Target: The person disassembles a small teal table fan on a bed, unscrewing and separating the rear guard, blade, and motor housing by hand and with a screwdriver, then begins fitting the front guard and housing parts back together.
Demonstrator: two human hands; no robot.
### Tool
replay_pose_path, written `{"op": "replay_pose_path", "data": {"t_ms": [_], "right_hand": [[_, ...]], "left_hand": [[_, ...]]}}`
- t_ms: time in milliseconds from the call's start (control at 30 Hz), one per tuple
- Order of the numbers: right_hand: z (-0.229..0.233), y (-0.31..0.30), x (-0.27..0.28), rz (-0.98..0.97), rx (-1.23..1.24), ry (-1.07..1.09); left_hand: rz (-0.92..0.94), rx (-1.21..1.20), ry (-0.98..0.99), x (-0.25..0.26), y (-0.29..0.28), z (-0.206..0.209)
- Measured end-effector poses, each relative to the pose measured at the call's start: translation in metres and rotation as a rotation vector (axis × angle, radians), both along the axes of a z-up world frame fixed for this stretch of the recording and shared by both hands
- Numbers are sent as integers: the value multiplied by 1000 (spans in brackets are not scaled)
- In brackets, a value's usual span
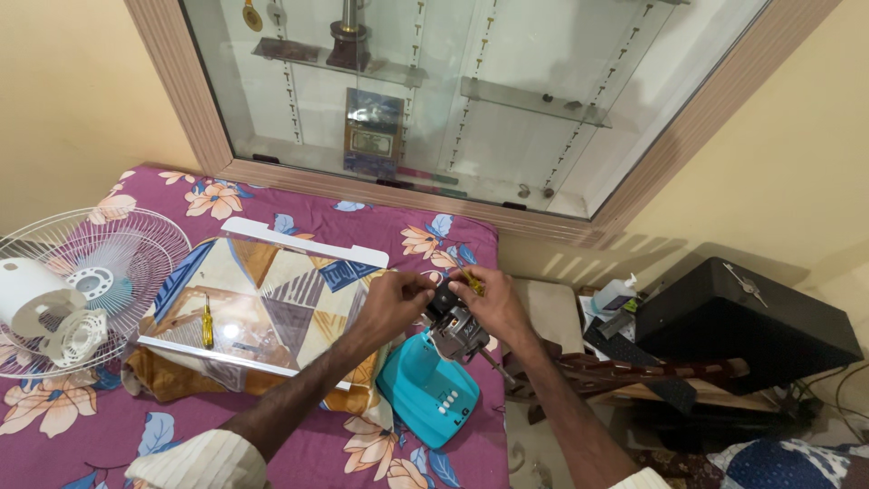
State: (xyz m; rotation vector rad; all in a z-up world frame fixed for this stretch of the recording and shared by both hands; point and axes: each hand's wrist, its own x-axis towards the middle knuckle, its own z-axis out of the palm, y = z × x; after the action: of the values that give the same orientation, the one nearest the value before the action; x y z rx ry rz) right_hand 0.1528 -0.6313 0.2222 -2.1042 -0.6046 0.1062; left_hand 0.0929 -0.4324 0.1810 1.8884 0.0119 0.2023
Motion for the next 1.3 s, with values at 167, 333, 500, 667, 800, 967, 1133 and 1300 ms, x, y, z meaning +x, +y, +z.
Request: {"op": "replay_pose_path", "data": {"t_ms": [167, 333, 500, 667, 800, 967, 1133, 1300], "right_hand": [[-6, -2, 5, -16, 54, -6], [-8, -2, 8, 105, 291, 158], [-2, 2, 7, 208, 416, 203], [2, -2, 7, 103, 370, 258], [3, -7, 6, 68, 355, 345], [7, -11, 4, 208, 387, 147], [8, -14, -2, 205, 269, -123], [4, -15, -9, 203, 247, -37]], "left_hand": [[-47, -94, 3, 2, -2, 6], [-105, -66, 50, -4, -10, 15], [-122, -126, 63, -4, -9, 27], [-128, -406, 21, -1, -9, 24], [-78, -354, -29, 3, -10, 17], [-74, -234, -254, 4, -9, 10], [3, -130, -263, 6, -7, 9], [-126, -448, -15, 7, -6, 0]]}}
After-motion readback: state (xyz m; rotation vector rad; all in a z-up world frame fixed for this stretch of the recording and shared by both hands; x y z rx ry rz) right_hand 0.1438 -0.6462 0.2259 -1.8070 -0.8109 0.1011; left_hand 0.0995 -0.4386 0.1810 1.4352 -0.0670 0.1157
